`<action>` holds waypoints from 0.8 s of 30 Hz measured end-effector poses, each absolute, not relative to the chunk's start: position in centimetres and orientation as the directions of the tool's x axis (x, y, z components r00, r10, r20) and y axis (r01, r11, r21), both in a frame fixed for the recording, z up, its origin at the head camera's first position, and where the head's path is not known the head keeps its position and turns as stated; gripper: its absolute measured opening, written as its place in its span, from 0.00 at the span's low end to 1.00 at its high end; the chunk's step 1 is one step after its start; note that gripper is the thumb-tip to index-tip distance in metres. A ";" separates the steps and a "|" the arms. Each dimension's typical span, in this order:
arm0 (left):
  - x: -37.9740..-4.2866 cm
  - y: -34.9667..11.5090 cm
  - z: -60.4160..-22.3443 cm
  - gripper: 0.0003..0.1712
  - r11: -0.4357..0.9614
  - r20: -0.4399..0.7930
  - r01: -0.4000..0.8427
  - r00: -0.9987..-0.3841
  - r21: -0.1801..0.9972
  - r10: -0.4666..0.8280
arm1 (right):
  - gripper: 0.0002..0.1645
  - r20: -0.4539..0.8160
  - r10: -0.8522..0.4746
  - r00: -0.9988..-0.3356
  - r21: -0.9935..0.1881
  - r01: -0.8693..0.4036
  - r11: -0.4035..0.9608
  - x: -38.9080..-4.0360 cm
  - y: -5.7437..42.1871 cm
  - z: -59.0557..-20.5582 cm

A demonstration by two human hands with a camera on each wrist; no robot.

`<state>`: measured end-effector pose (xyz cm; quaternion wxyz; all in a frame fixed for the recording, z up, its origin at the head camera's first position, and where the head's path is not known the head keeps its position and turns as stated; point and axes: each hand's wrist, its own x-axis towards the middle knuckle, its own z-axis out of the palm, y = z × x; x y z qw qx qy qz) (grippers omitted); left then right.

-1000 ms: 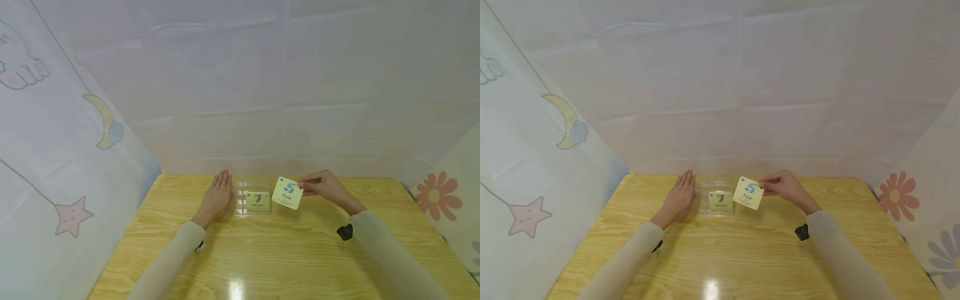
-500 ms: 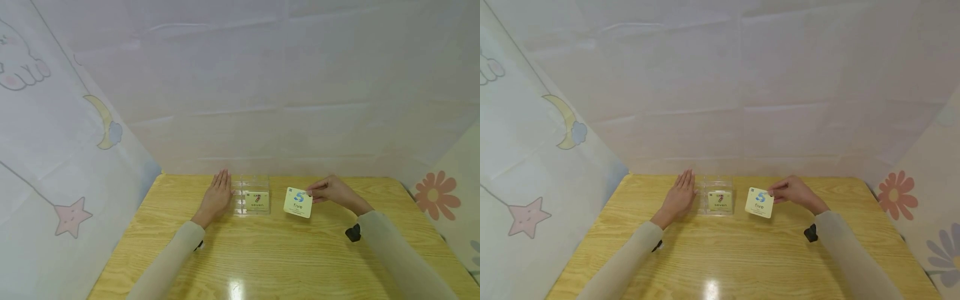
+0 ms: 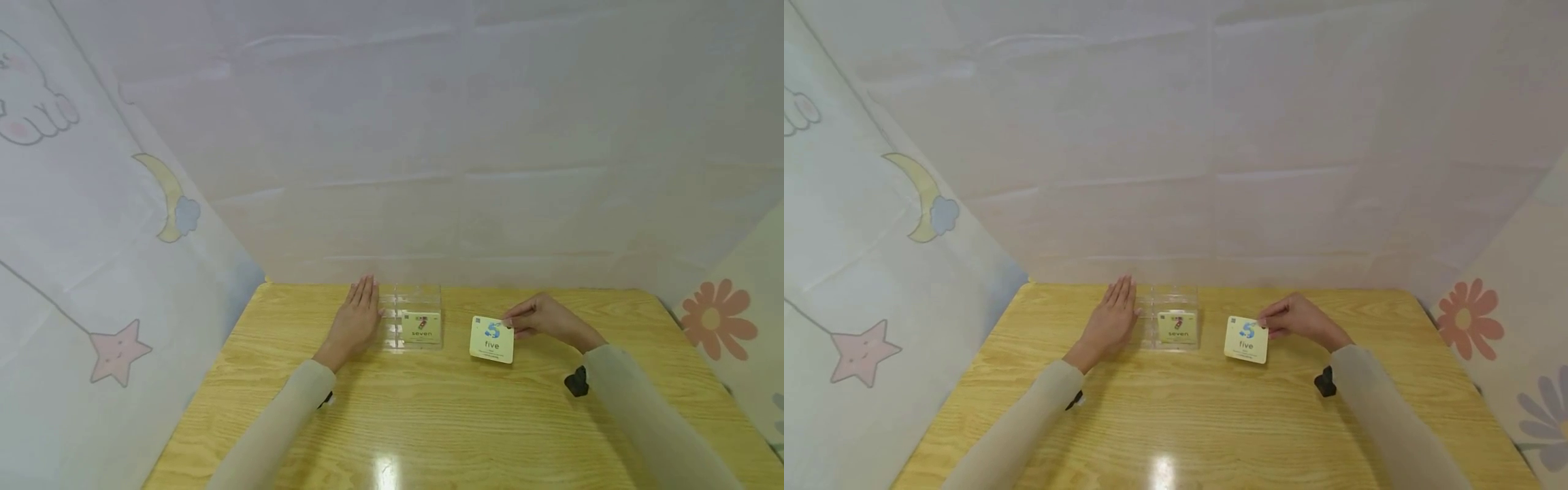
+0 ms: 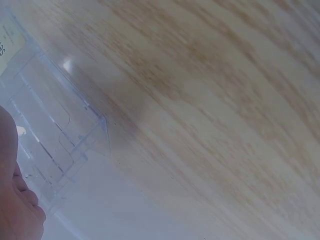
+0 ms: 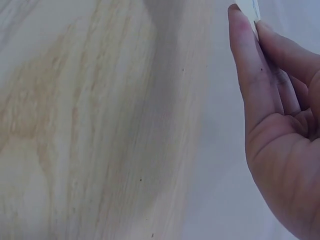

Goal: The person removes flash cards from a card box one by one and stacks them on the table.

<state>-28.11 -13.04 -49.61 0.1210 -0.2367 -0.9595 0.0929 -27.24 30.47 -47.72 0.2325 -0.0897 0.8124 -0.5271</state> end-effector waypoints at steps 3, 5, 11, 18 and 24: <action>-28.0 -13.1 -49.5 0.38 0.871 0.179 0.435 -0.861 -0.229 0.477 | 0.22 -0.284 -0.390 -0.876 -0.895 0.096 0.436 -27.3 30.3 -48.1; -28.0 -13.1 -49.4 0.39 0.870 0.170 0.437 -0.862 -0.229 0.478 | 0.22 -0.286 -0.388 -0.876 -0.890 0.093 0.446 -27.3 30.3 -48.4; -28.1 -13.2 -49.3 0.39 0.865 0.163 0.443 -0.859 -0.238 0.485 | 0.21 -0.279 -0.406 -0.870 -0.885 0.069 0.460 -27.5 30.2 -49.2; -28.2 -13.2 -49.4 0.39 0.863 0.171 0.442 -0.856 -0.247 0.487 | 0.18 -0.244 -0.404 -0.882 -0.863 0.007 0.505 -27.7 29.9 -50.1; -28.1 -13.2 -49.4 0.39 0.865 0.164 0.444 -0.859 -0.233 0.485 | 0.16 -0.243 -0.388 -0.889 -0.844 -0.003 0.537 -27.6 29.5 -50.5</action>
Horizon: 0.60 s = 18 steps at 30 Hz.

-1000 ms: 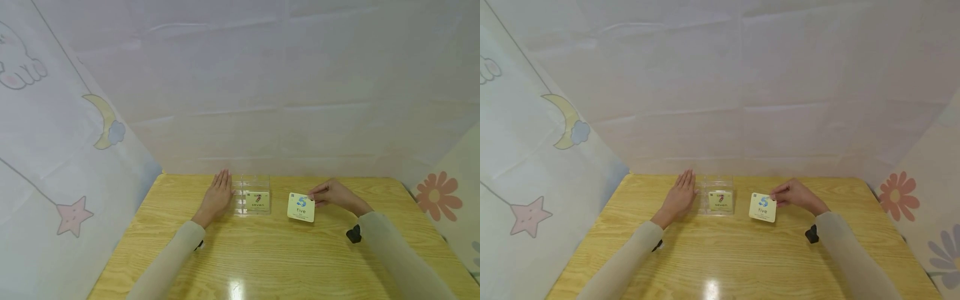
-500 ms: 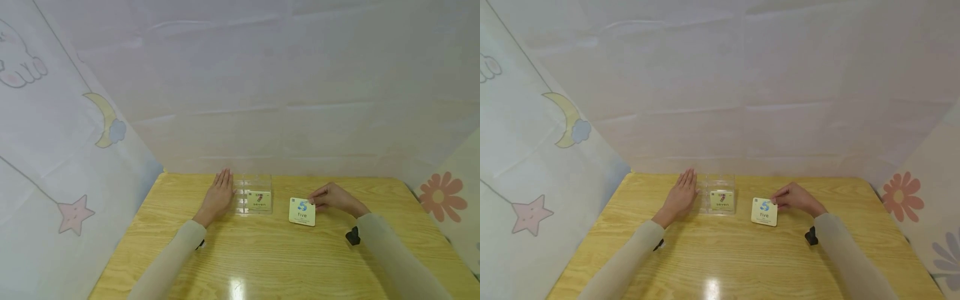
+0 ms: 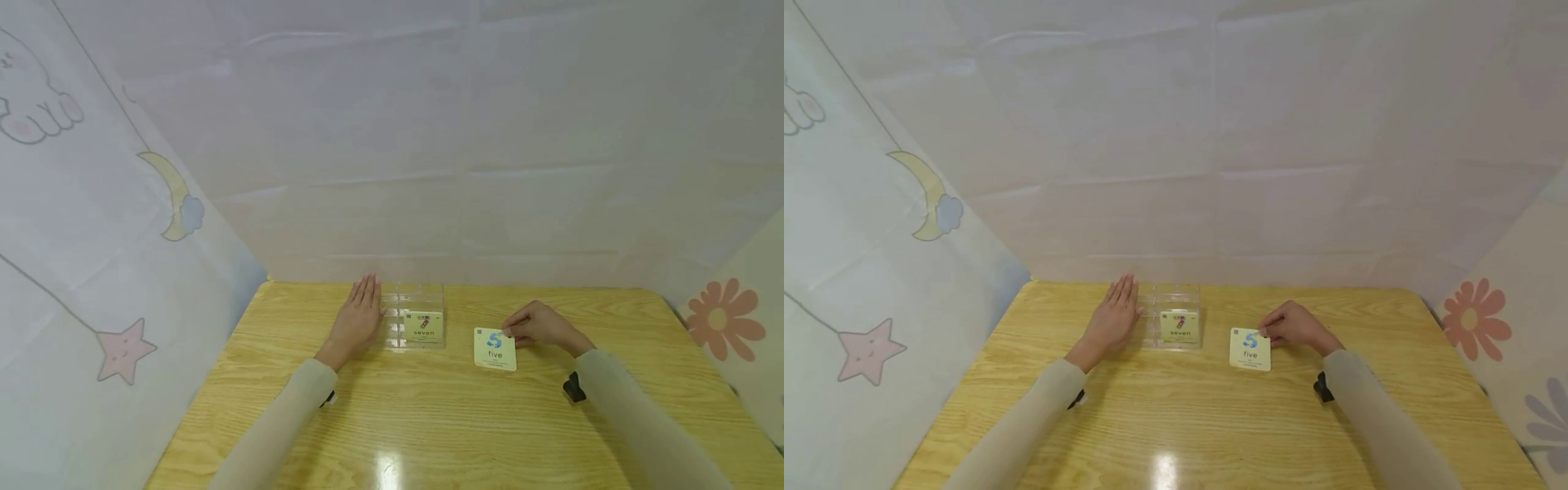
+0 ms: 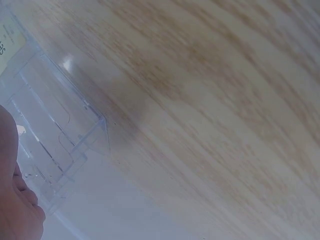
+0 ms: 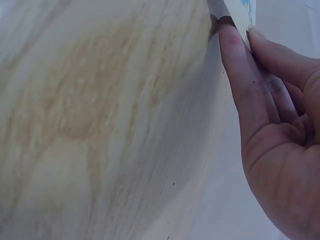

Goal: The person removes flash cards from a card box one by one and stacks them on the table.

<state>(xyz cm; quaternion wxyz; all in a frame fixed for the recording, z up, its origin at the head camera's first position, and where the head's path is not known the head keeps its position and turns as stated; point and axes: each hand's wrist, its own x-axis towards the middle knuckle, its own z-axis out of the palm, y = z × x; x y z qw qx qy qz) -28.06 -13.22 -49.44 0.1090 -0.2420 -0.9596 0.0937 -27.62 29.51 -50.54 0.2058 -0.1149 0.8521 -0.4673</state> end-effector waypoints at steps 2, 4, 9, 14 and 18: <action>-28.0 -13.2 -49.4 0.39 0.866 0.161 0.445 -0.860 -0.228 0.484 | 0.16 -0.240 -0.386 -0.891 -0.835 -0.013 0.549 -27.6 29.4 -50.6; -28.0 -13.1 -49.3 0.39 0.867 0.159 0.444 -0.861 -0.227 0.483 | 0.15 -0.237 -0.372 -0.897 -0.827 -0.015 0.563 -27.6 29.4 -50.7; -28.1 -13.1 -49.2 0.39 0.868 0.160 0.440 -0.863 -0.232 0.480 | 0.14 -0.215 -0.342 -0.915 -0.787 -0.046 0.616 -27.7 29.2 -50.8; -28.1 -13.1 -49.3 0.39 0.865 0.168 0.442 -0.859 -0.237 0.484 | 0.08 -0.159 -0.331 -0.930 -0.700 -0.130 0.702 -27.6 29.0 -51.0; -28.0 -13.1 -49.3 0.39 0.867 0.158 0.441 -0.862 -0.232 0.481 | 0.05 -0.120 -0.351 -0.929 -0.654 -0.191 0.732 -27.4 28.9 -51.2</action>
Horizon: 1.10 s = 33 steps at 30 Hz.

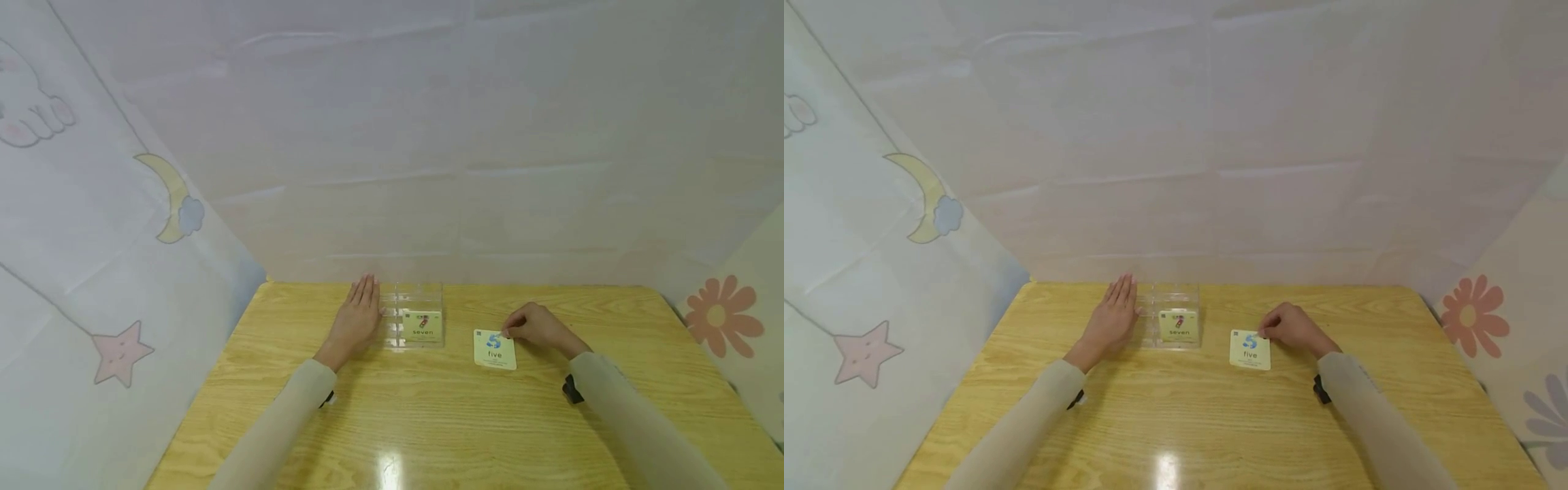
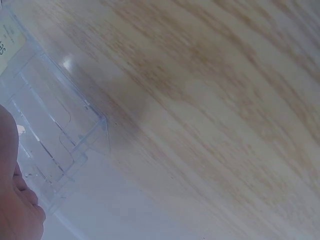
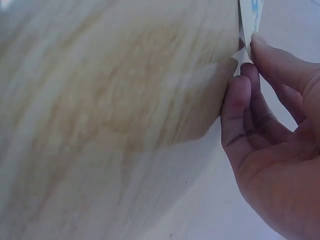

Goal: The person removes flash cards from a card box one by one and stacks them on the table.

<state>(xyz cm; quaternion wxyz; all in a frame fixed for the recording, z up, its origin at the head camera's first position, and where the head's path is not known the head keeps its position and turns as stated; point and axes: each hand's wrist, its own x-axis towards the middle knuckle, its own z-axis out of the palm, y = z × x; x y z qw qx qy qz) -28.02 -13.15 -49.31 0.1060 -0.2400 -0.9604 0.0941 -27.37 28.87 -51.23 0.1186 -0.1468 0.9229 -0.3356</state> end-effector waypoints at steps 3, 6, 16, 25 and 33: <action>-28.0 -13.2 -49.4 0.39 0.869 0.160 0.439 -0.863 -0.229 0.478 | 0.05 -0.107 -0.367 -0.924 -0.658 -0.211 0.723 -27.3 28.8 -51.3; -28.0 -13.2 -49.5 0.39 0.867 0.168 0.441 -0.859 -0.233 0.483 | 0.05 -0.108 -0.359 -0.927 -0.660 -0.203 0.723 -27.3 28.8 -51.4; -28.4 -13.2 -49.6 0.38 0.861 0.200 0.439 -0.848 -0.254 0.491 | 0.07 -0.120 -0.331 -0.936 -0.660 -0.174 0.731 -27.1 28.5 -51.1; -28.4 -13.2 -49.5 0.38 0.862 0.192 0.431 -0.852 -0.268 0.486 | 0.07 -0.095 -0.344 -0.934 -0.652 -0.203 0.730 -27.3 28.5 -51.1; -28.3 -13.2 -49.6 0.38 0.864 0.190 0.430 -0.855 -0.263 0.483 | 0.07 -0.085 -0.353 -0.932 -0.650 -0.216 0.728 -27.4 28.5 -51.4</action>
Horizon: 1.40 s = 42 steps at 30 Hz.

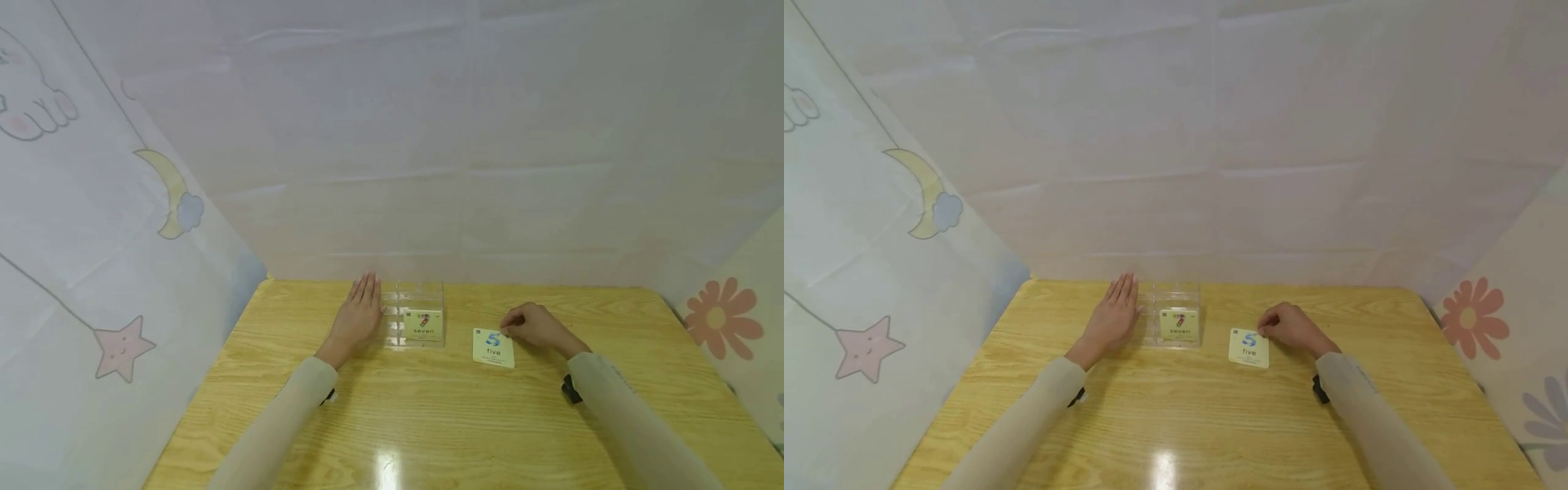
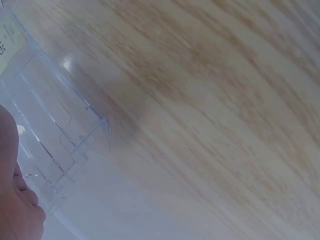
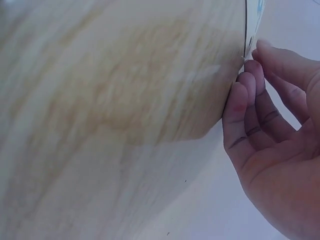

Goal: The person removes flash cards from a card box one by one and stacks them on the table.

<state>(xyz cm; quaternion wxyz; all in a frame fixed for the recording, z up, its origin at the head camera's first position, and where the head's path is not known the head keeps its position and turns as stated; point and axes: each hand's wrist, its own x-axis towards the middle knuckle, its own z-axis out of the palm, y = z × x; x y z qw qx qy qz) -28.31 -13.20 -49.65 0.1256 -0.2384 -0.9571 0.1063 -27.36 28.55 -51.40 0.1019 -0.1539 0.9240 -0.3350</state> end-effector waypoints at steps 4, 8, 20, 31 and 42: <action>-28.3 -13.2 -49.6 0.38 0.862 0.194 0.424 -0.854 -0.277 0.482 | 0.08 -0.083 -0.347 -0.934 -0.644 -0.216 0.734 -27.5 28.5 -51.5; -28.3 -13.2 -49.6 0.38 0.868 0.183 0.423 -0.861 -0.262 0.475 | 0.09 -0.084 -0.335 -0.939 -0.646 -0.205 0.735 -27.4 28.3 -51.3; -28.2 -12.8 -49.7 0.38 0.865 0.176 0.419 -0.863 -0.275 0.474 | 0.14 -0.003 -0.380 -0.925 -0.634 -0.292 0.716 -26.8 27.3 -48.9; -28.2 -13.2 -49.8 0.38 0.865 0.167 0.420 -0.865 -0.275 0.473 | 0.15 0.051 -0.388 -0.920 -0.610 -0.337 0.717 -26.3 26.0 -47.8; -28.4 -13.3 -49.9 0.38 0.865 0.174 0.426 -0.861 -0.267 0.477 | 0.10 0.136 -0.387 -0.912 -0.583 -0.390 0.713 -25.1 23.9 -45.9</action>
